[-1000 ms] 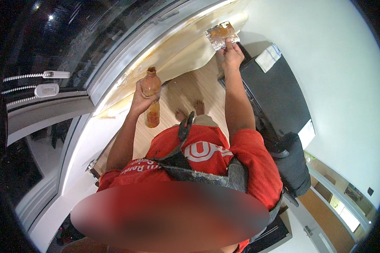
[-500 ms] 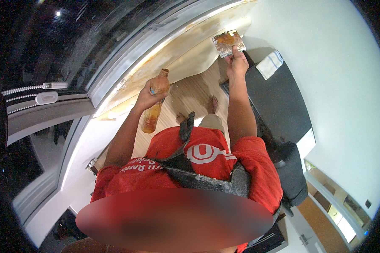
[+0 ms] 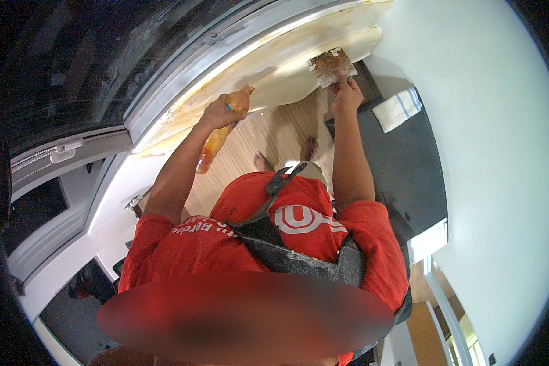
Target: The person applies a liquid adhesive to a wall surface using a putty knife and then smooths a sheet of wallpaper onto the wall with their hands. They continue to apply more adhesive and press the wallpaper into place.
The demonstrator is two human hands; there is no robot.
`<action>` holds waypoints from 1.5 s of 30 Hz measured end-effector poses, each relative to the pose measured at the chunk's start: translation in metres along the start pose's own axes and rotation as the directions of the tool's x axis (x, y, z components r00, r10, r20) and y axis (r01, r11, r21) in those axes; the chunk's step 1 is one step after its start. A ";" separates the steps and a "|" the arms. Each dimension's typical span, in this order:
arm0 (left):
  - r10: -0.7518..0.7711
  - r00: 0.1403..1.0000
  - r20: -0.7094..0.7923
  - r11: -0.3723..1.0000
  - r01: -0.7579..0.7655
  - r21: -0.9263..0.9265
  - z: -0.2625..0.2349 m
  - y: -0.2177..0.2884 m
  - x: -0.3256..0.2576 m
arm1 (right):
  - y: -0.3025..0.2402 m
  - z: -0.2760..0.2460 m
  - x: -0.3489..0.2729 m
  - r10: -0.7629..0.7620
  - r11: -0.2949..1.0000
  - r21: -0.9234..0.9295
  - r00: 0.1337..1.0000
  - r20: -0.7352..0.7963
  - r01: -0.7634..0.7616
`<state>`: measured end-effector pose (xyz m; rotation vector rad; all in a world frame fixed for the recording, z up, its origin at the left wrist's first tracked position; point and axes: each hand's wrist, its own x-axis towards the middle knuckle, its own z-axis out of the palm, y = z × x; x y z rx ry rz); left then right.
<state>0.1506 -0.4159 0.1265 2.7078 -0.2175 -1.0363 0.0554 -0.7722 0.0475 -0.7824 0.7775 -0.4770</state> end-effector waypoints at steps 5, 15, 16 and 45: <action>-0.036 0.999 -0.002 0.999 0.036 0.033 -0.013 0.037 -0.003 | -0.009 0.014 0.004 0.041 0.976 -0.216 0.998 0.048 -0.030; -0.118 0.993 -0.010 0.950 0.115 0.291 -0.037 0.080 0.014 | -0.004 0.021 0.030 0.055 0.965 -0.259 0.998 0.008 -0.051; -0.126 0.992 -0.003 0.945 0.121 0.304 -0.040 0.083 0.015 | -0.005 0.020 0.032 0.052 0.962 -0.267 0.999 -0.001 -0.050; -0.121 0.992 -0.030 0.903 0.122 0.412 -0.063 0.125 0.010 | 0.010 -0.008 0.051 0.091 0.918 -0.390 0.995 0.044 -0.067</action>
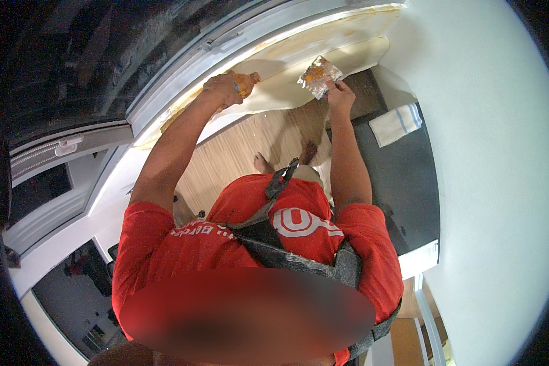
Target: The person applies a liquid adhesive to a wall surface using a putty knife and then smooths a sheet of wallpaper onto the wall with their hands. They continue to apply more adhesive and press the wallpaper into place.
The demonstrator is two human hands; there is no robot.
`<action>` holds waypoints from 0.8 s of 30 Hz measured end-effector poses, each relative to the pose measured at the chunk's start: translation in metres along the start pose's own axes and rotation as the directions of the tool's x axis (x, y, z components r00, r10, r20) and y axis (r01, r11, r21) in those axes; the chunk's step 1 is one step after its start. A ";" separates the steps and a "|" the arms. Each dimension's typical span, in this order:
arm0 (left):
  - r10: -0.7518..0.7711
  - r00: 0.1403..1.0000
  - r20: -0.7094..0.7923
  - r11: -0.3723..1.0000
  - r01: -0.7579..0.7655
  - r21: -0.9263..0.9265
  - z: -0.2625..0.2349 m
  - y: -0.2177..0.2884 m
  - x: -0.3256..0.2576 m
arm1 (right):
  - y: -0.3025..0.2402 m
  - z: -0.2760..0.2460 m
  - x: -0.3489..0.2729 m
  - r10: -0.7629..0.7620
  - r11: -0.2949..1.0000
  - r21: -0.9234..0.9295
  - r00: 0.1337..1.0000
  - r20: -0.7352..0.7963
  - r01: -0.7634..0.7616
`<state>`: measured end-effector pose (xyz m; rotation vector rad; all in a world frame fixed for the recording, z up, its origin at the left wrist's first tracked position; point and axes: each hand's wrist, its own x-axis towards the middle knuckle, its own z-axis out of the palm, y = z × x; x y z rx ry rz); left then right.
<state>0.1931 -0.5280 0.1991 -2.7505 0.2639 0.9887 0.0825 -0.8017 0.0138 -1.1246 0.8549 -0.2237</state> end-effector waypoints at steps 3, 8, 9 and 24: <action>0.041 0.996 -0.079 0.999 -0.042 -0.015 0.003 -0.002 0.001 | 0.002 0.009 -0.007 0.053 0.997 0.049 0.996 0.069 -0.057; 0.061 0.995 -0.080 0.998 -0.063 -0.018 -0.002 -0.002 0.000 | 0.004 0.027 -0.014 0.060 0.997 0.047 0.992 0.111 -0.065; 0.066 0.994 -0.085 0.998 -0.068 -0.015 -0.002 -0.002 -0.002 | 0.004 0.029 -0.014 0.054 0.998 0.029 0.991 0.122 -0.058; 0.115 0.988 -0.102 0.992 -0.108 0.073 -0.007 0.005 0.003 | 0.007 0.047 -0.014 0.148 0.988 -0.074 0.972 0.182 -0.137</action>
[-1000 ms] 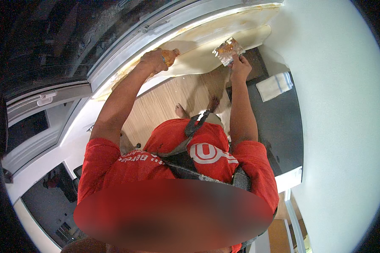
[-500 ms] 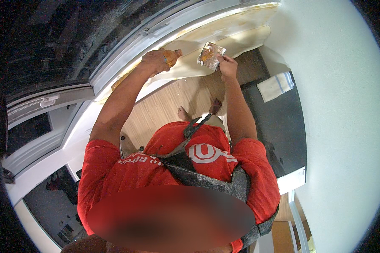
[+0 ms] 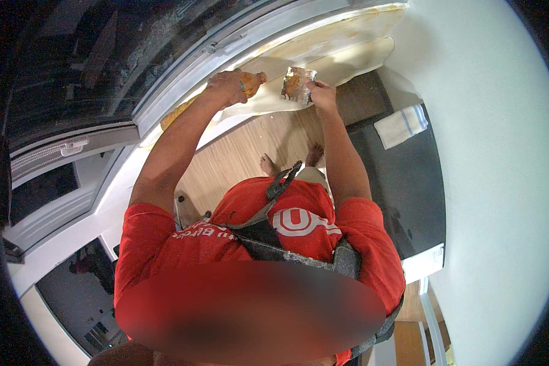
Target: The person applies a liquid adhesive to a wall surface using a putty knife and then smooths a sheet of wallpaper onto the wall with their hands. They continue to apply more adhesive and press the wallpaper into place.
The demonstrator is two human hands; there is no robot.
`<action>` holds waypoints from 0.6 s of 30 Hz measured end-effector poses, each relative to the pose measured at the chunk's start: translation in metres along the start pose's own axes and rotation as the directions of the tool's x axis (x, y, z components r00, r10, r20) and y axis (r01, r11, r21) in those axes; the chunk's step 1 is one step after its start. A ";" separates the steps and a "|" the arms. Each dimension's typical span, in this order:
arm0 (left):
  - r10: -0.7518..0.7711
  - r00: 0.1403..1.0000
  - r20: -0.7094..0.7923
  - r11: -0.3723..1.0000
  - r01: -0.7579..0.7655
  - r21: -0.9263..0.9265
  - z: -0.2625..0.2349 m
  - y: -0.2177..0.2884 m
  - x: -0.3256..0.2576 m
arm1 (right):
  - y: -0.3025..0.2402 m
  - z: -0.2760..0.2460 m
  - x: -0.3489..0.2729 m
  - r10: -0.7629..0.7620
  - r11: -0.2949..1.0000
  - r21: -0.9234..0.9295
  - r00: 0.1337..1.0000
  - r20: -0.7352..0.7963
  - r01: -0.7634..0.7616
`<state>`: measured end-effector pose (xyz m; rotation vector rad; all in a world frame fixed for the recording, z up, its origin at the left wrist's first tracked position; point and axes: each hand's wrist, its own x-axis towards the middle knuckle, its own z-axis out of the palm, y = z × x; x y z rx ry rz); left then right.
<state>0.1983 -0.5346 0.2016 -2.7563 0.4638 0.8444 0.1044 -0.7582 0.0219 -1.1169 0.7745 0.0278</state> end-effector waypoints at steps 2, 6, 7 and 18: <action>0.006 1.000 -0.002 1.000 -0.006 0.009 -0.003 0.004 0.001 | 0.007 -0.001 0.007 -0.006 1.000 -0.014 0.999 0.044 0.006; 0.011 1.000 0.009 1.000 -0.011 0.016 -0.009 0.009 0.000 | 0.009 0.006 0.007 -0.035 0.999 0.009 0.998 0.053 0.034; 0.015 1.000 0.016 1.000 -0.015 0.016 -0.011 0.011 0.000 | 0.009 0.006 0.006 -0.028 1.000 -0.001 0.997 0.074 0.028; -0.002 0.997 0.080 0.992 -0.008 0.123 -0.032 0.031 0.008 | 0.008 0.012 0.005 -0.011 1.000 0.014 0.993 0.120 0.009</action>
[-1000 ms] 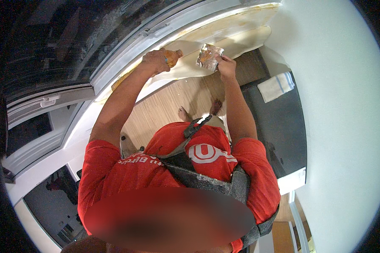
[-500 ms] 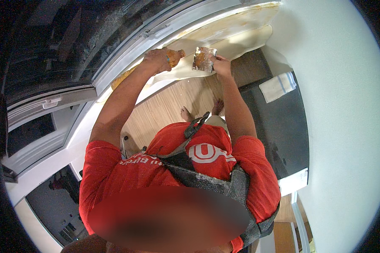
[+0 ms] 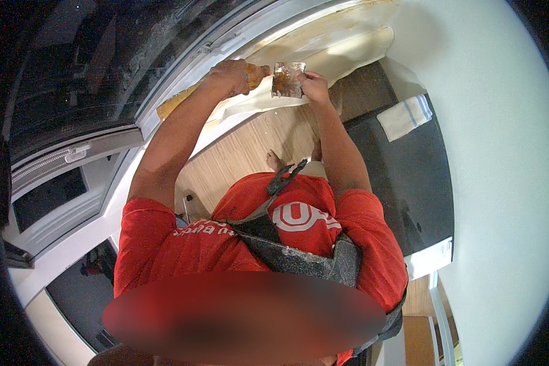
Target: The person applies a liquid adhesive to a wall surface using a putty knife and then smooths a sheet of wallpaper onto the wall with their hands. They continue to apply more adhesive and press the wallpaper into place.
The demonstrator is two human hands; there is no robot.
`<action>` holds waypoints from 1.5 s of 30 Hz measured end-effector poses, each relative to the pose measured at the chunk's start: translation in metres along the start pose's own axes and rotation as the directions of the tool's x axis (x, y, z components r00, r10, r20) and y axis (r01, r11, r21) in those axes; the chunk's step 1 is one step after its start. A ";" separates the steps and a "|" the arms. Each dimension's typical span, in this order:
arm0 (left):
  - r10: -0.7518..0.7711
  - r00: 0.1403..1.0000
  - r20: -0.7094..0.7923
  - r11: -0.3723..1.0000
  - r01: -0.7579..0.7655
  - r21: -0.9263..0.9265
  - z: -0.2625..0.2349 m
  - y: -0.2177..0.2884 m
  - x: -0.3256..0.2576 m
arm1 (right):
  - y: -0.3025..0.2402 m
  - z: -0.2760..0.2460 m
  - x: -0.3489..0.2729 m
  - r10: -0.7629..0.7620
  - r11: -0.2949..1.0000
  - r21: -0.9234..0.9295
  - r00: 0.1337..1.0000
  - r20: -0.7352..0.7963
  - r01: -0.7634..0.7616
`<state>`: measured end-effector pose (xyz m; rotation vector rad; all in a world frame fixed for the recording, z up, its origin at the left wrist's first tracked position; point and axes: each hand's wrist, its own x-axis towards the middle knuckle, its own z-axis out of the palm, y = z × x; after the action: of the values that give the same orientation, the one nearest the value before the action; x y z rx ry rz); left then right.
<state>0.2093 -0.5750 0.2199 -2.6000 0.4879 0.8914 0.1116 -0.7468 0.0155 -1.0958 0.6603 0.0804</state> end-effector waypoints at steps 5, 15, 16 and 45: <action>-0.034 0.997 0.071 0.999 0.032 0.025 -0.014 0.009 0.001 | 0.002 0.004 0.000 -0.010 1.000 -0.026 1.000 0.000 0.010; -0.011 1.000 0.013 0.997 0.010 0.079 -0.018 0.009 0.002 | -0.003 0.006 -0.004 0.030 0.999 0.012 1.000 -0.002 -0.030; -0.002 1.000 0.015 0.997 0.001 0.080 -0.018 0.009 0.002 | -0.005 0.007 -0.005 0.029 1.000 0.003 0.999 -0.017 -0.029; -0.020 0.997 0.080 0.996 0.013 0.087 -0.028 0.010 -0.004 | -0.014 0.010 -0.008 0.042 0.999 0.012 0.999 -0.005 -0.042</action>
<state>0.2166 -0.5951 0.2408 -2.4755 0.4719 0.9447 0.1149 -0.7426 0.0344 -1.0710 0.6880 0.1092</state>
